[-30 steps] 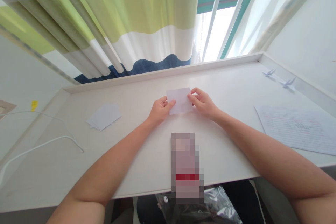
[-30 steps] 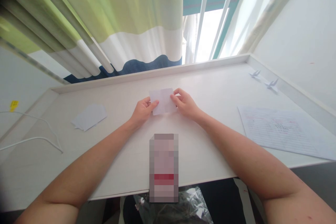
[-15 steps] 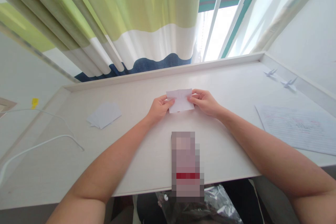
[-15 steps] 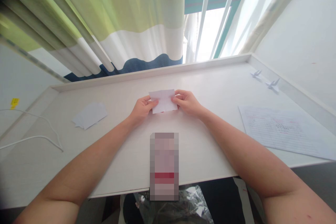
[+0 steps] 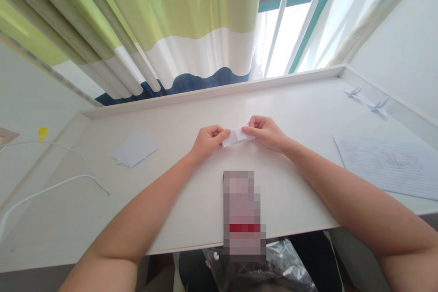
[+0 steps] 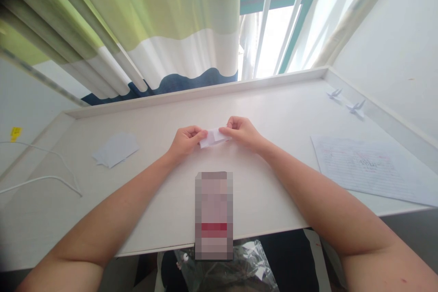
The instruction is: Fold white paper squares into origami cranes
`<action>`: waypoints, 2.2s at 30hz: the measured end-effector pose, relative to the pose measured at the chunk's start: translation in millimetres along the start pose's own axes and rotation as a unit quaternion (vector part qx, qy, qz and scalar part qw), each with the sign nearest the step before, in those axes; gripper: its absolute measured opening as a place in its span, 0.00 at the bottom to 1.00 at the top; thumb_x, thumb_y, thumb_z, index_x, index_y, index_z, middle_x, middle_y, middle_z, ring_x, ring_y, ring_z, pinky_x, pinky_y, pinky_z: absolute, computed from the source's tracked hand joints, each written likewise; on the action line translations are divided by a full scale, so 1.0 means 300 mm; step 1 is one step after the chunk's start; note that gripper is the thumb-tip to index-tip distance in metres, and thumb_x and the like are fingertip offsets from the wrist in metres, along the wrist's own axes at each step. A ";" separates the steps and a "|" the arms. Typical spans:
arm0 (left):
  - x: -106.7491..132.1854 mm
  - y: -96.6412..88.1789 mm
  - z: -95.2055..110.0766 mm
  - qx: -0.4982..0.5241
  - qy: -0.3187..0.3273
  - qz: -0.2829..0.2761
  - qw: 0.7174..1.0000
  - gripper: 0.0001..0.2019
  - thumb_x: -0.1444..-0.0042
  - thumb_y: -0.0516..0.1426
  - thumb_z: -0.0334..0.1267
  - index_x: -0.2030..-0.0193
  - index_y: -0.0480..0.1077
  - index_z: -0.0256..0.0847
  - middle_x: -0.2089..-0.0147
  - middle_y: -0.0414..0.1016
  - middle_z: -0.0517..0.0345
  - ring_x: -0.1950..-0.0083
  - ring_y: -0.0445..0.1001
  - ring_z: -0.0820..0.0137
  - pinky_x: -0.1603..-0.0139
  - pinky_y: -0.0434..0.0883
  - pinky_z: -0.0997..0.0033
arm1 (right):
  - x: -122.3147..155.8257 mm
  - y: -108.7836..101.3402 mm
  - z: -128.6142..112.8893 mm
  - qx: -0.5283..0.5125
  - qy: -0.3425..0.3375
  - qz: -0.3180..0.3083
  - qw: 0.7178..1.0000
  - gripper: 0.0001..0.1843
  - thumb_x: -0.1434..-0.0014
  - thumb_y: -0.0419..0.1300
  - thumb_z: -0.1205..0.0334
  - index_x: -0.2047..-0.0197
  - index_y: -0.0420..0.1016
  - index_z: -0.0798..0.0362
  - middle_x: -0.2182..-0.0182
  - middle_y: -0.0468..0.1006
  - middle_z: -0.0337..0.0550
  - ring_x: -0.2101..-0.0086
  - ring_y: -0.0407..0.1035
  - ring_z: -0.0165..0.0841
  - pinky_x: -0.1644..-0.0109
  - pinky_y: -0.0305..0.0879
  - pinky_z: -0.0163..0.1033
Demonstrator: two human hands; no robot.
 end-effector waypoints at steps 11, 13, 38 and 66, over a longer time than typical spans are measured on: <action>0.015 0.046 -0.003 0.013 -0.001 -0.076 0.997 0.27 0.49 0.76 0.50 0.55 0.65 0.44 0.67 0.84 0.59 0.70 0.81 0.69 0.68 0.75 0.70 | 0.015 0.031 -0.030 0.122 -0.015 -0.048 0.991 0.17 0.42 0.74 0.44 0.63 0.89 0.50 0.67 0.86 0.44 0.70 0.74 0.35 0.67 0.67 0.41; 0.016 0.044 0.003 -0.020 0.000 -0.080 0.997 0.25 0.49 0.75 0.47 0.53 0.69 0.43 0.68 0.84 0.59 0.73 0.78 0.71 0.73 0.68 0.73 | 0.014 0.034 -0.033 0.130 -0.024 -0.047 0.990 0.16 0.42 0.74 0.45 0.63 0.89 0.50 0.67 0.87 0.44 0.69 0.74 0.35 0.65 0.67 0.42; 0.013 0.042 0.008 -0.107 -0.022 -0.073 0.991 0.19 0.45 0.70 0.53 0.59 0.82 0.37 0.65 0.83 0.54 0.69 0.72 0.71 0.67 0.65 0.71 | 0.011 0.043 0.002 0.150 -0.006 -0.076 0.986 0.19 0.42 0.71 0.44 0.65 0.87 0.53 0.73 0.80 0.42 0.75 0.64 0.29 0.72 0.55 0.38; 0.021 0.045 0.040 -0.160 -0.003 -0.100 0.982 0.18 0.40 0.65 0.51 0.61 0.86 0.36 0.71 0.81 0.55 0.72 0.68 0.72 0.68 0.62 0.71 | 0.012 0.051 -0.011 0.138 -0.010 -0.094 0.986 0.20 0.46 0.74 0.44 0.66 0.87 0.54 0.71 0.83 0.45 0.71 0.70 0.32 0.68 0.61 0.39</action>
Point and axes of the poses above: each hand's wrist, its own x-axis away from the middle knuckle, its own y-axis out of the palm, z = x × y, the point moved 6 cm from there along -x, towards the middle knuckle
